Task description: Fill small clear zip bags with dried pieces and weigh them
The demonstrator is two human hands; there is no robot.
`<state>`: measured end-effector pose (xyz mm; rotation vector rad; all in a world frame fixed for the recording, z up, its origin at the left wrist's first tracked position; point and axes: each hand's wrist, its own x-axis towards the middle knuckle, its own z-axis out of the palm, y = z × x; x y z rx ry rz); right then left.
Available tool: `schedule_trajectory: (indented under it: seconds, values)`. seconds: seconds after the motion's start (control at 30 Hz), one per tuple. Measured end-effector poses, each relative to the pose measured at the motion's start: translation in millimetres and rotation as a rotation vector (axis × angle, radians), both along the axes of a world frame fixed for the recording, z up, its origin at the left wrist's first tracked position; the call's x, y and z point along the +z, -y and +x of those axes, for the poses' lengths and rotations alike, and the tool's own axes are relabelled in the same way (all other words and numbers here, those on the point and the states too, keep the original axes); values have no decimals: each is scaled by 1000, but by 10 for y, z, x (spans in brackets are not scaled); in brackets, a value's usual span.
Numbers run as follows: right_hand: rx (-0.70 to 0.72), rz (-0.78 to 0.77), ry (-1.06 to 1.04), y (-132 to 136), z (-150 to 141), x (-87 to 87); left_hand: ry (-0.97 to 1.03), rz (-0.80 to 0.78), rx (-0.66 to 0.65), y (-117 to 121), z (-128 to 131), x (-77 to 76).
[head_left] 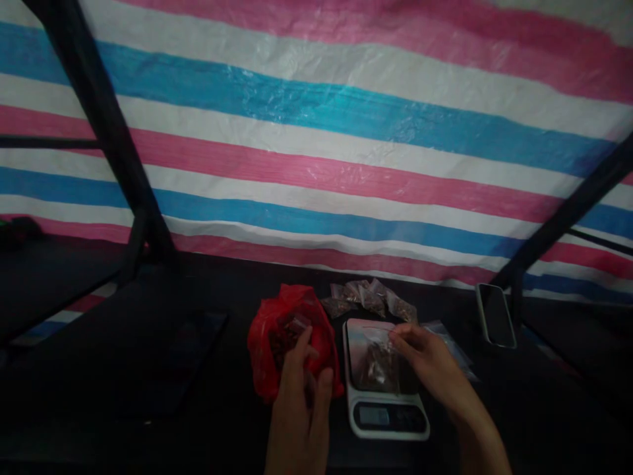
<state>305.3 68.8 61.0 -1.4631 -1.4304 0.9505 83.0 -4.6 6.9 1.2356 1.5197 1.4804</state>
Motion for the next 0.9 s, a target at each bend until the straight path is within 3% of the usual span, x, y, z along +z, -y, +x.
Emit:
schedule_trajectory:
  seconds: [0.17, 0.4, 0.53, 0.67, 0.9]
  values:
    - [-116, 93, 111, -80, 202, -206, -28, 75, 78, 32, 87, 62]
    - [-109, 131, 176, -84, 298, -233, -100, 251, 164, 114, 222, 68]
    - [-104, 177, 208, -84, 298, -207, -207, 366, 195, 86, 98, 14]
    - [-91, 230, 235, -87, 242, -174, -443, 510, 135, 50, -93, -50]
    - [-86, 254, 332, -95, 185, -255, -544, 557, 146, 52, -205, -86]
